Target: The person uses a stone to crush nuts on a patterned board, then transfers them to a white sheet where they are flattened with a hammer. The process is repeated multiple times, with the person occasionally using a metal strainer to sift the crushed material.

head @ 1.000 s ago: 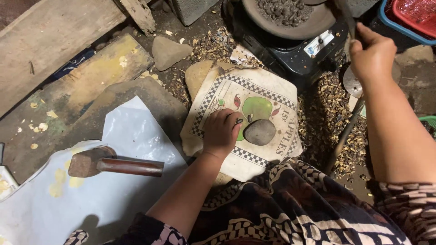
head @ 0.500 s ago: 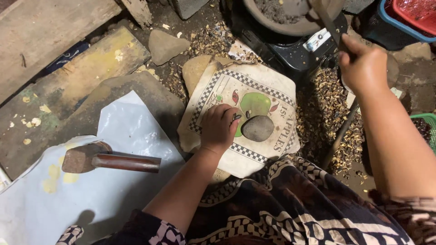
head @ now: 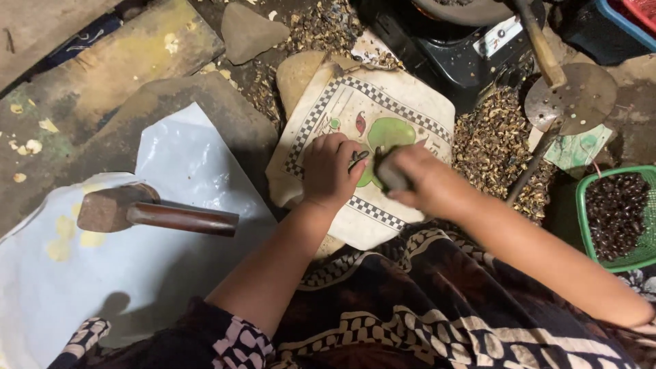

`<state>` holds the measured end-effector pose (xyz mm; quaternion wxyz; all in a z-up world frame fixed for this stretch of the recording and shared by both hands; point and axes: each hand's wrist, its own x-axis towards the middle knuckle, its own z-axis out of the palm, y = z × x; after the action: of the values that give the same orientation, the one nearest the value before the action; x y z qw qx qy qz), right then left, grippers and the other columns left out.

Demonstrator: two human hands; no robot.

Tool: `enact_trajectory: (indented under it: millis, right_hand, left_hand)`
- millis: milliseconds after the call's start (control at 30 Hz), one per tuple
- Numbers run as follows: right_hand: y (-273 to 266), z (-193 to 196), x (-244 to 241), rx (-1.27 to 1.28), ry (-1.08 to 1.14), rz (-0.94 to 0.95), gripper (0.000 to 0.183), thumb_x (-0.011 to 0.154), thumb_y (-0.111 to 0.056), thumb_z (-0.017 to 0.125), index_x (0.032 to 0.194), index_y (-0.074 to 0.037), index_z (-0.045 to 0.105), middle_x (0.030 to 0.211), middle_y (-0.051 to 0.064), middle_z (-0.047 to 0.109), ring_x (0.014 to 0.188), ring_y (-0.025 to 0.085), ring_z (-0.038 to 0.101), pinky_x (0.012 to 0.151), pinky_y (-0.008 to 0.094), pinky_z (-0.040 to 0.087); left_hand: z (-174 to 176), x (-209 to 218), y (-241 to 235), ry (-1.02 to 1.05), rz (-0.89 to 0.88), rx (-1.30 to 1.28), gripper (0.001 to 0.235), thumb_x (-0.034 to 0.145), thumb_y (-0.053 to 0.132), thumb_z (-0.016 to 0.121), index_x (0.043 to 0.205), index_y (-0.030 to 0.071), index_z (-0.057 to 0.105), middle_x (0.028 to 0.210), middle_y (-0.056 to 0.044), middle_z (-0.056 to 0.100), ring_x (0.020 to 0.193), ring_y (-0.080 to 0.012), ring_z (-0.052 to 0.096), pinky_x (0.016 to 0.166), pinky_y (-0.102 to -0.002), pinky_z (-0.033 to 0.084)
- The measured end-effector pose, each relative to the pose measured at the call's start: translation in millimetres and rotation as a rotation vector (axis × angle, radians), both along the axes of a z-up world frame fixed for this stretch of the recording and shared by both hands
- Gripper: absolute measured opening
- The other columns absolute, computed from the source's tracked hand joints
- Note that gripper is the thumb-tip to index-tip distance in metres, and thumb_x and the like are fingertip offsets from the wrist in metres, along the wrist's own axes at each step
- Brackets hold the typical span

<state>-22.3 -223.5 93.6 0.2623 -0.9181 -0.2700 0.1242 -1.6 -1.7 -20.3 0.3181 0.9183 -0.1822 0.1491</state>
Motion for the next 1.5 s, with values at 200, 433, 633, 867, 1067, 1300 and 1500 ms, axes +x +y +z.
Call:
enact_trajectory:
  millis: [200,433,633,867,1067,1300,1500]
  right_hand:
    - [-29,-14,5,-0.244,0.075,-0.255,0.067,0.085,-0.025,0.076,0.143,-0.008,0.049,0.124,0.027,0.053,0.106,0.054,0.066,0.089,0.061,0.058]
    - [10,-30,22,-0.172,-0.138,-0.090,0.052,0.100,-0.034,0.060,0.147,-0.019,0.045,0.122,0.021,0.052,0.100,0.049,0.067,0.077,0.059,0.061]
    - [12,-4,42,-0.200,0.000,-0.159,0.058,0.096,-0.037,0.062,0.149,-0.022,0.042,0.113,0.020,0.054,0.097,0.054,0.064,0.079,0.065,0.056]
    - [22,1,39,-0.387,0.205,-0.141,0.053,0.092,-0.034,0.066,0.139,-0.022,0.044,0.117,0.025,0.058,0.104,0.053,0.068,0.091,0.060,0.055]
    - [9,-14,10,-0.346,0.091,-0.228,0.058,0.090,-0.033,0.068,0.142,-0.021,0.048,0.114,0.025,0.059,0.100,0.053,0.068,0.082,0.059,0.058]
    - [26,-3,12,-0.254,0.015,-0.332,0.056,0.100,-0.041,0.058,0.149,-0.018,0.041,0.109,0.027,0.058,0.088,0.059,0.067,0.076,0.066,0.057]
    - [49,18,14,-0.263,0.036,-0.281,0.057,0.099,-0.040,0.058,0.149,-0.018,0.042,0.111,0.026,0.058,0.093,0.058,0.067,0.081,0.066,0.056]
  left_hand:
    - [-4,0,6,0.021,0.018,-0.023,0.023,0.085,0.026,0.073,0.104,0.021,0.062,0.098,-0.001,0.056,0.100,-0.0320,0.060,0.086,-0.047,0.047]
    - [-11,6,7,0.028,0.017,-0.029,0.025,0.083,0.027,0.074,0.103,0.019,0.062,0.098,-0.003,0.058,0.099,-0.0341,0.062,0.085,-0.049,0.049]
    - [-2,5,5,0.032,0.026,-0.018,0.026,0.084,0.027,0.072,0.107,0.020,0.061,0.100,-0.003,0.055,0.104,-0.0329,0.059,0.090,-0.048,0.047]
    - [2,4,5,0.048,0.020,-0.038,0.027,0.084,0.024,0.072,0.108,0.020,0.062,0.101,-0.003,0.056,0.104,-0.0326,0.059,0.091,-0.048,0.048]
    - [13,1,-11,0.048,0.096,0.001,0.029,0.070,0.034,0.084,0.094,0.029,0.069,0.100,0.002,0.058,0.099,-0.0282,0.059,0.085,-0.047,0.047]
    - [-11,4,4,0.013,0.047,0.005,0.025,0.080,0.023,0.079,0.103,0.024,0.069,0.099,0.000,0.060,0.098,-0.0285,0.061,0.083,-0.045,0.049]
    - [-10,7,10,0.041,0.024,-0.061,0.029,0.081,0.024,0.078,0.108,0.019,0.068,0.099,-0.003,0.060,0.100,-0.0331,0.062,0.085,-0.047,0.051]
